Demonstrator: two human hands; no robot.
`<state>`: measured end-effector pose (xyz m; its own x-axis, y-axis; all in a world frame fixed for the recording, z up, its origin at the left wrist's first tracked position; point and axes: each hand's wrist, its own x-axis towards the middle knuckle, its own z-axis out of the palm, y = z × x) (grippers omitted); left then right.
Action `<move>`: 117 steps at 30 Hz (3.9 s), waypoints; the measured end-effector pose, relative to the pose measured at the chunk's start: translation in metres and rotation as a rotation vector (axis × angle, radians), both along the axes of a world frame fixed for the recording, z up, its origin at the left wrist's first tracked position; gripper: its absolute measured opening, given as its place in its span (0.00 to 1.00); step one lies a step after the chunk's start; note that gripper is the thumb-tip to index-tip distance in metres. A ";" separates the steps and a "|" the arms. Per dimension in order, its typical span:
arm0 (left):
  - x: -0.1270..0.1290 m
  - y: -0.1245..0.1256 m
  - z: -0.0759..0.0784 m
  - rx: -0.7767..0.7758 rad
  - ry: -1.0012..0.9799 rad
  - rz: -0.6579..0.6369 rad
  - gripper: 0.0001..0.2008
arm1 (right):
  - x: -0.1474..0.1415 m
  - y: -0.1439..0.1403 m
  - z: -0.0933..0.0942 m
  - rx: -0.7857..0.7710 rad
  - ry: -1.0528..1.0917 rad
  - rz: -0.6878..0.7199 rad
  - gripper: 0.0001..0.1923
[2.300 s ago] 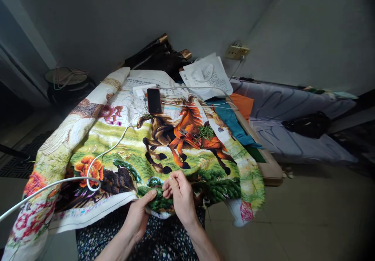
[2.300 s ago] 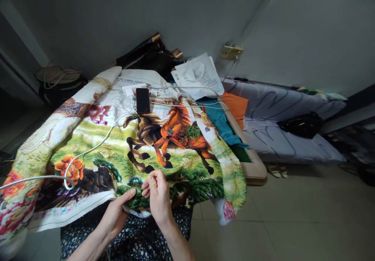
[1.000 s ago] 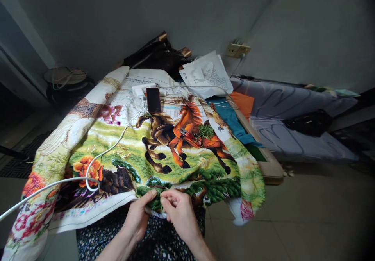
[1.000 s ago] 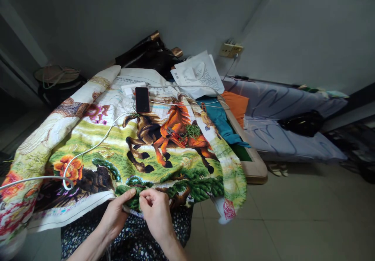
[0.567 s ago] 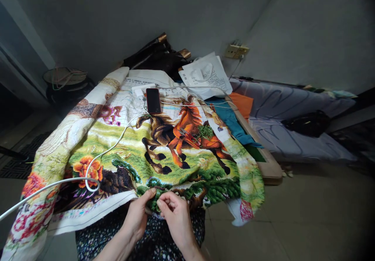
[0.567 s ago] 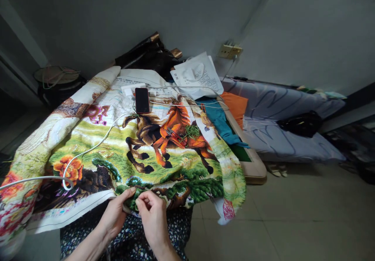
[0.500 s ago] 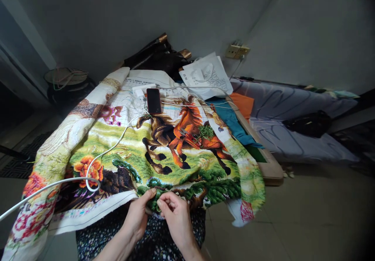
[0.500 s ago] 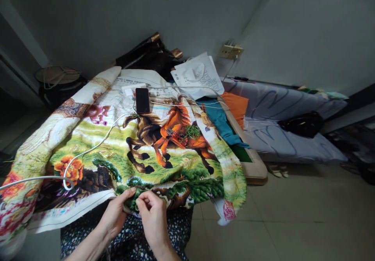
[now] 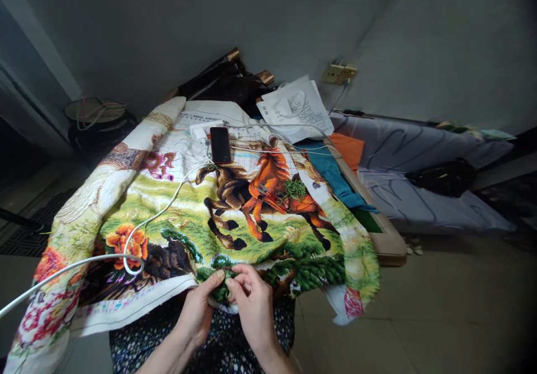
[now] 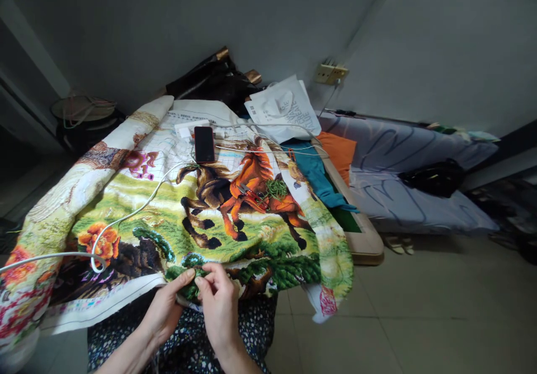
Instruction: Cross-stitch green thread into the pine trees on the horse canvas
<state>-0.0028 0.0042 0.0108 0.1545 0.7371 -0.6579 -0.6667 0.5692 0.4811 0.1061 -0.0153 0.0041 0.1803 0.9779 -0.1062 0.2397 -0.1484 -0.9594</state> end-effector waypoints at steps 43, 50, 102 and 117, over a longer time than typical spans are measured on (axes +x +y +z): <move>0.000 0.000 -0.002 -0.016 -0.001 0.036 0.15 | 0.022 0.001 0.020 -0.127 0.074 0.275 0.14; -0.001 0.000 -0.003 -0.006 0.013 -0.002 0.15 | 0.015 0.000 0.018 -0.188 0.125 0.223 0.14; 0.000 0.000 0.004 -0.021 -0.066 0.031 0.17 | 0.044 0.016 0.014 0.197 -0.056 -0.047 0.13; -0.001 -0.002 0.000 -0.016 -0.032 0.024 0.14 | 0.027 0.006 0.028 0.064 -0.236 0.306 0.11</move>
